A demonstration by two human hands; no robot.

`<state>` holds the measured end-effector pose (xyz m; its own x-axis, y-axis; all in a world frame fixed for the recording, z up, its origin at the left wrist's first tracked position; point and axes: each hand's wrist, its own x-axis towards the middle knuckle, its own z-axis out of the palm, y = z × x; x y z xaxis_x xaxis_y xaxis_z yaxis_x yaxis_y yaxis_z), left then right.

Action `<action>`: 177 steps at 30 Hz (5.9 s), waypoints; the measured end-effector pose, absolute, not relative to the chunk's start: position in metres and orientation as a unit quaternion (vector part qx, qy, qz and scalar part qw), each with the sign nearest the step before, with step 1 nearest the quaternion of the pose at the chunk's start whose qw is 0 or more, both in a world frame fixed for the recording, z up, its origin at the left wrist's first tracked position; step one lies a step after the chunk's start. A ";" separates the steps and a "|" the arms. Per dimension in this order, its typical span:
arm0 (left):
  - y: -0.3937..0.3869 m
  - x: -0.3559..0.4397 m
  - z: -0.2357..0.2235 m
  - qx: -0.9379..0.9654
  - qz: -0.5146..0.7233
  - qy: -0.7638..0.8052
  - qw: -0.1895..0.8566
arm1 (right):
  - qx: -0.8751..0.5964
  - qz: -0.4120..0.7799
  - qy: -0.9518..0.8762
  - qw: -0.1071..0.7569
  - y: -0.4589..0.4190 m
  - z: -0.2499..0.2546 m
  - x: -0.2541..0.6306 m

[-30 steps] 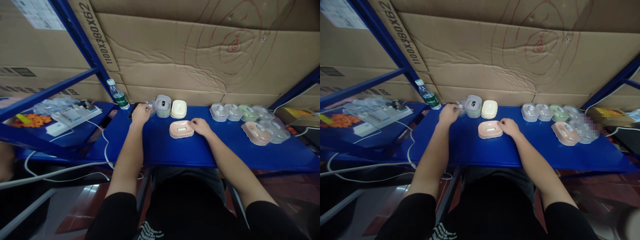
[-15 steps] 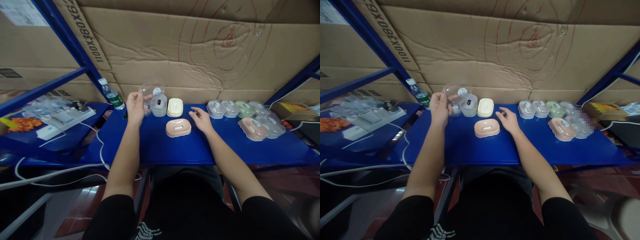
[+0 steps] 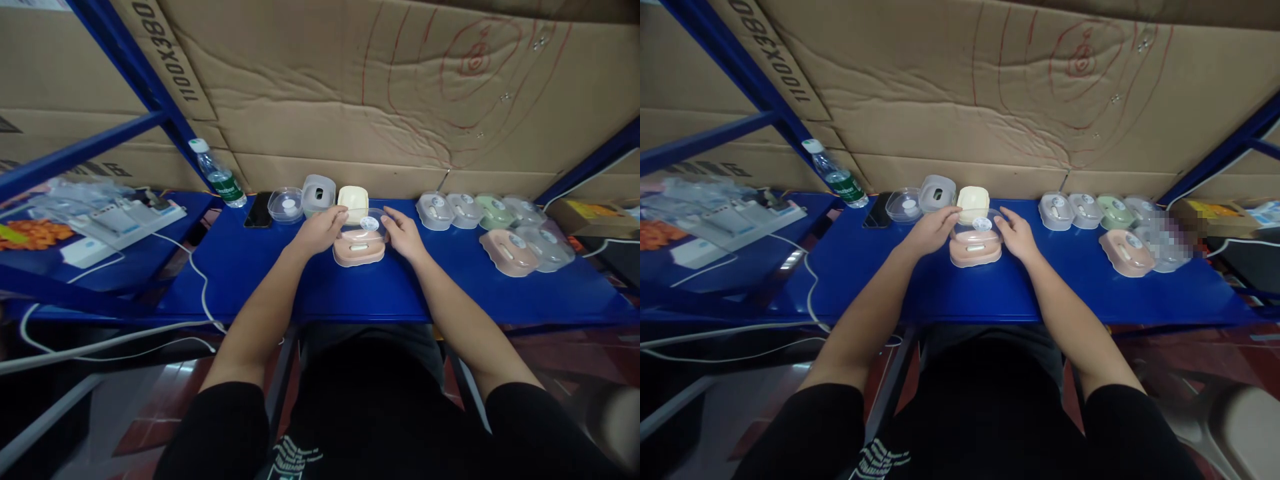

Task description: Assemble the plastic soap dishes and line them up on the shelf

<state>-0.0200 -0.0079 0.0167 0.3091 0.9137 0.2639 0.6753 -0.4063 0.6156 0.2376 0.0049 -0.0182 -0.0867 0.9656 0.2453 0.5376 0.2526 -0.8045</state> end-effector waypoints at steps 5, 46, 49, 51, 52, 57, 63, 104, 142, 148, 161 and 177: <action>-0.008 -0.026 0.017 0.811 0.190 0.524 0.178 | -0.531 0.223 -0.744 0.339 0.008 -0.026 0.237; -0.002 -0.025 0.007 0.803 0.121 0.526 0.251 | -0.547 0.205 -0.781 0.222 0.003 -0.016 0.246; 0.001 -0.024 0.005 0.811 0.116 0.521 0.239 | -0.562 0.181 -0.777 0.216 0.001 -0.015 0.245; 0.002 -0.023 0.003 0.811 0.113 0.526 0.230 | -0.573 0.129 -0.776 0.230 -0.002 -0.013 0.243; 0.003 -0.022 0.002 0.807 0.111 0.534 0.224 | -0.574 0.093 -0.775 0.247 -0.005 -0.011 0.242; -0.002 -0.011 0.000 0.794 0.100 0.575 0.173 | -0.512 0.014 -0.812 0.279 -0.025 0.000 0.228; -0.007 -0.002 -0.001 0.806 0.123 0.559 0.150 | -0.408 -0.003 -0.887 0.215 -0.022 -0.001 0.226; 0.013 0.015 -0.024 0.811 0.177 0.557 0.000 | -0.659 -0.073 -0.674 0.327 0.028 -0.022 0.302; -0.004 -0.016 0.000 0.839 0.028 0.523 0.148 | -0.583 0.169 -0.793 0.043 0.002 -0.009 0.259; 0.002 -0.021 0.004 0.766 0.188 0.608 0.090 | -0.591 0.146 -0.792 0.048 0.004 -0.012 0.255; 0.023 -0.070 0.000 0.687 0.279 0.670 0.032 | -0.593 0.167 -0.772 0.157 0.000 -0.008 0.252; -0.003 -0.031 0.021 0.643 0.404 0.375 0.531 | -0.444 0.300 -0.689 0.488 0.001 -0.004 0.248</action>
